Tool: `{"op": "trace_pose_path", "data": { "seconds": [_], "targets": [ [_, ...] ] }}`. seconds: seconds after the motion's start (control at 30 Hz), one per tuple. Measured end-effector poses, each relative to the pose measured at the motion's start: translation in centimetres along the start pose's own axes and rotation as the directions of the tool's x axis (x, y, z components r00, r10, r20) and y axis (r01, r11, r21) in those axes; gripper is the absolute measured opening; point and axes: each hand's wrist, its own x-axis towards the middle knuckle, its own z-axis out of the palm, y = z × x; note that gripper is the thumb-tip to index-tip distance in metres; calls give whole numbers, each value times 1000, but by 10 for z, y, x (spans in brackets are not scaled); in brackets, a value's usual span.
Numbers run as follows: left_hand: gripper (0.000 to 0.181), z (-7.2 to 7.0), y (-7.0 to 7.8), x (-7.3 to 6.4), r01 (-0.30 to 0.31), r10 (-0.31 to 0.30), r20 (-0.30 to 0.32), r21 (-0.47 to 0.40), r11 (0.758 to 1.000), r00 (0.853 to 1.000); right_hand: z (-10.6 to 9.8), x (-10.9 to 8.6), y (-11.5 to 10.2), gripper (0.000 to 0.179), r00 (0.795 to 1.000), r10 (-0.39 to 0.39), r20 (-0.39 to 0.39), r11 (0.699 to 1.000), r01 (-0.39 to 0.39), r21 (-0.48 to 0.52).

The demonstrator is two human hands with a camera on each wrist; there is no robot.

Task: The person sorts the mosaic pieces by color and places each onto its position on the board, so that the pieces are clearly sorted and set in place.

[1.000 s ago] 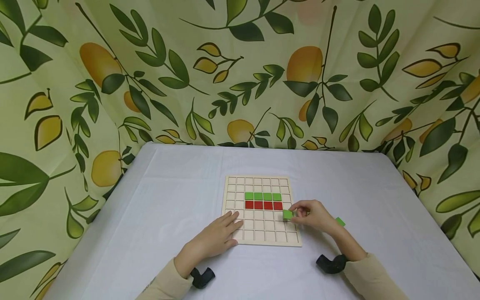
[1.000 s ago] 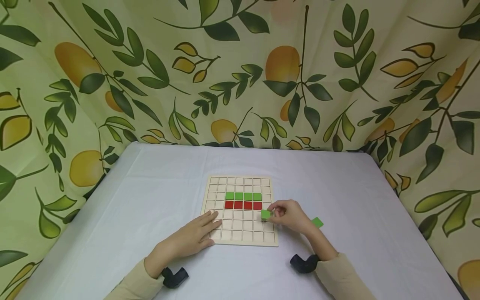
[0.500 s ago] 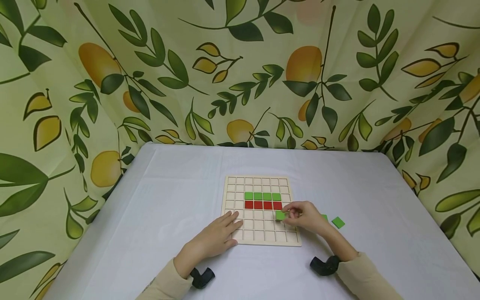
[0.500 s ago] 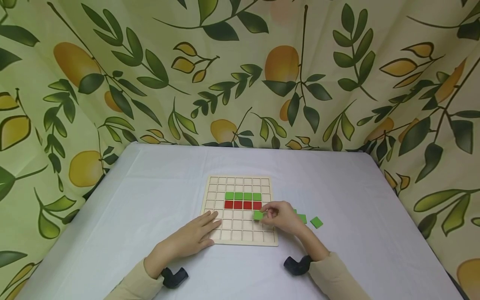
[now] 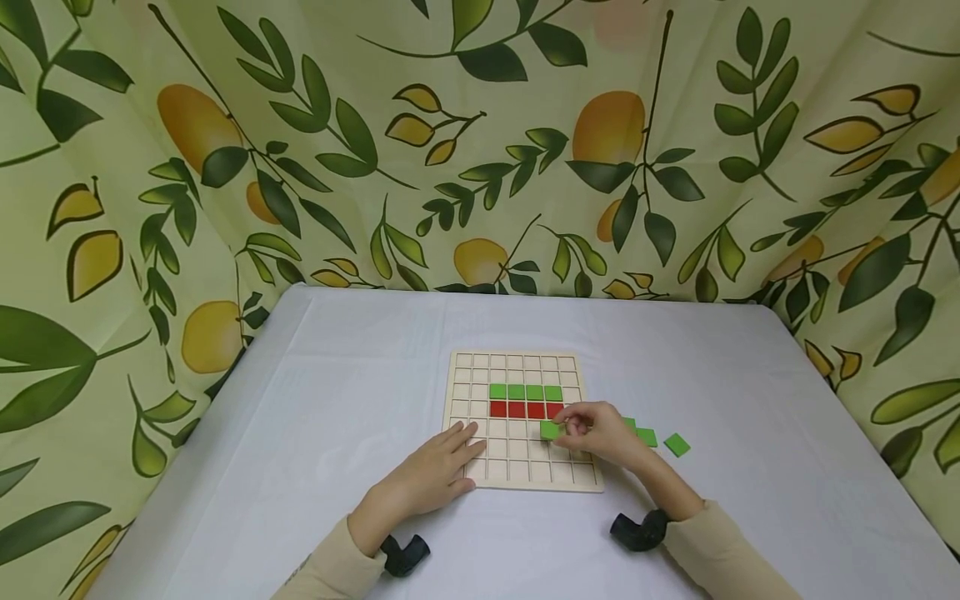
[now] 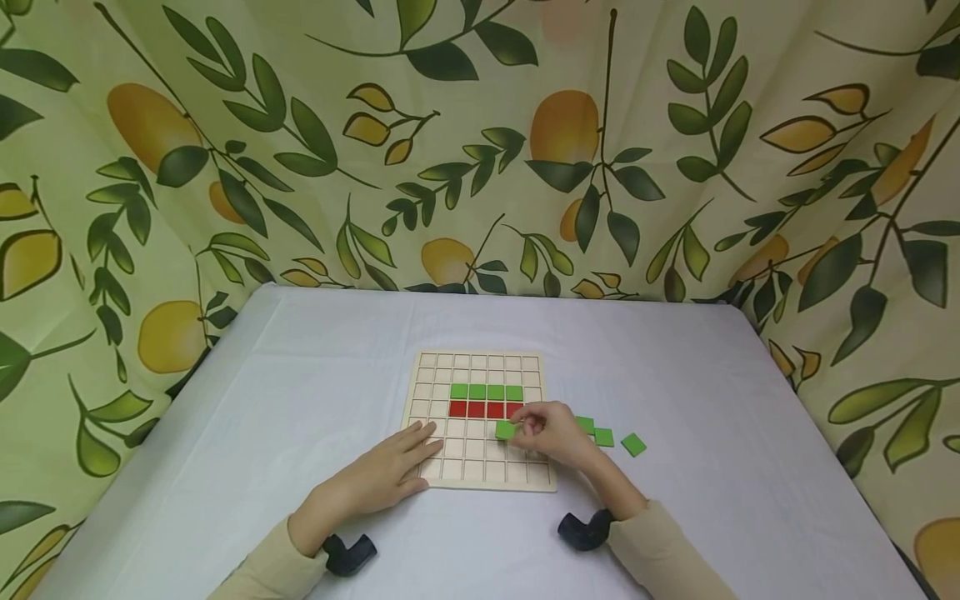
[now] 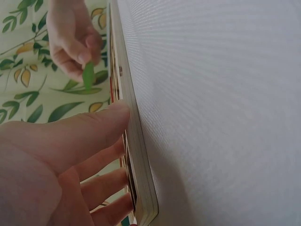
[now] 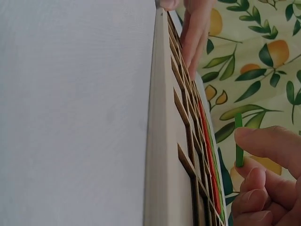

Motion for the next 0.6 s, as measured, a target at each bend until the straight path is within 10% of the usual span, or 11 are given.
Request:
{"op": "trace_pose_path", "data": {
  "seconds": [0.6],
  "targets": [
    [54,0,-1,0,1,-1,9,-2,1000,1000,17,10,-6,28,999,-42,25,996,40,78]
  ]
}}
